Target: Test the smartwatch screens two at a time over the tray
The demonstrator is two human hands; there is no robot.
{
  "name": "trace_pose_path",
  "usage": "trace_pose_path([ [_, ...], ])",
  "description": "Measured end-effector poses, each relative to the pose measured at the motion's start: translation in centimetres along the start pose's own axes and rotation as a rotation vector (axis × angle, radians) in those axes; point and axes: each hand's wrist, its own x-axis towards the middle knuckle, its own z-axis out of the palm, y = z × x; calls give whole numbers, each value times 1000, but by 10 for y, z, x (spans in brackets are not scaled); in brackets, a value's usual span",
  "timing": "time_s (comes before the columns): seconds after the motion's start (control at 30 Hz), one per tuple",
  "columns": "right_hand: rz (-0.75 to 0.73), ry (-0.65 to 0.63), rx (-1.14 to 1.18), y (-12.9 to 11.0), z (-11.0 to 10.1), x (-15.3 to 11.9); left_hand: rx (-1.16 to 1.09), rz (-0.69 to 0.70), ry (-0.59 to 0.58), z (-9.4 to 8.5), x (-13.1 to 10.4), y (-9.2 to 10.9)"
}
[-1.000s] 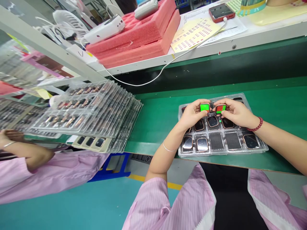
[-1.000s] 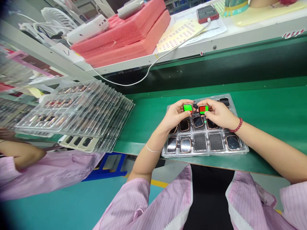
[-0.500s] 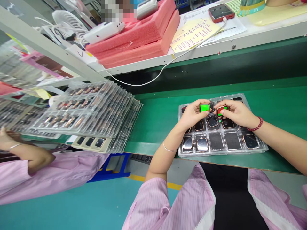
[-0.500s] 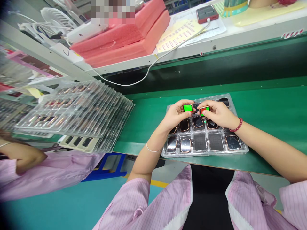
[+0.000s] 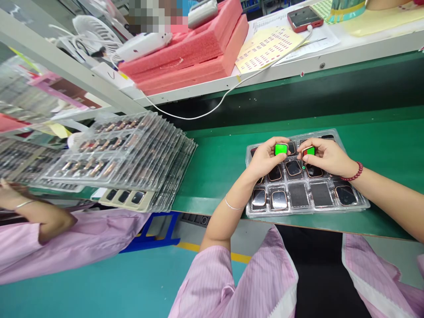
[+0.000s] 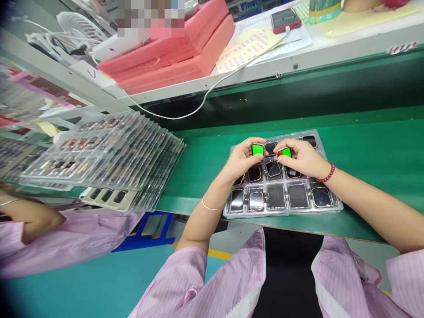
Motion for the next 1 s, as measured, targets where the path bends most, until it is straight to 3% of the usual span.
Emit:
trace_pose_path([
  [0.4, -14, 1, 23, -2, 1, 0, -22, 1, -39, -2, 1, -5],
  [1.0, -62, -7, 64, 7, 1, 3, -29, 2, 44, 2, -1, 4],
])
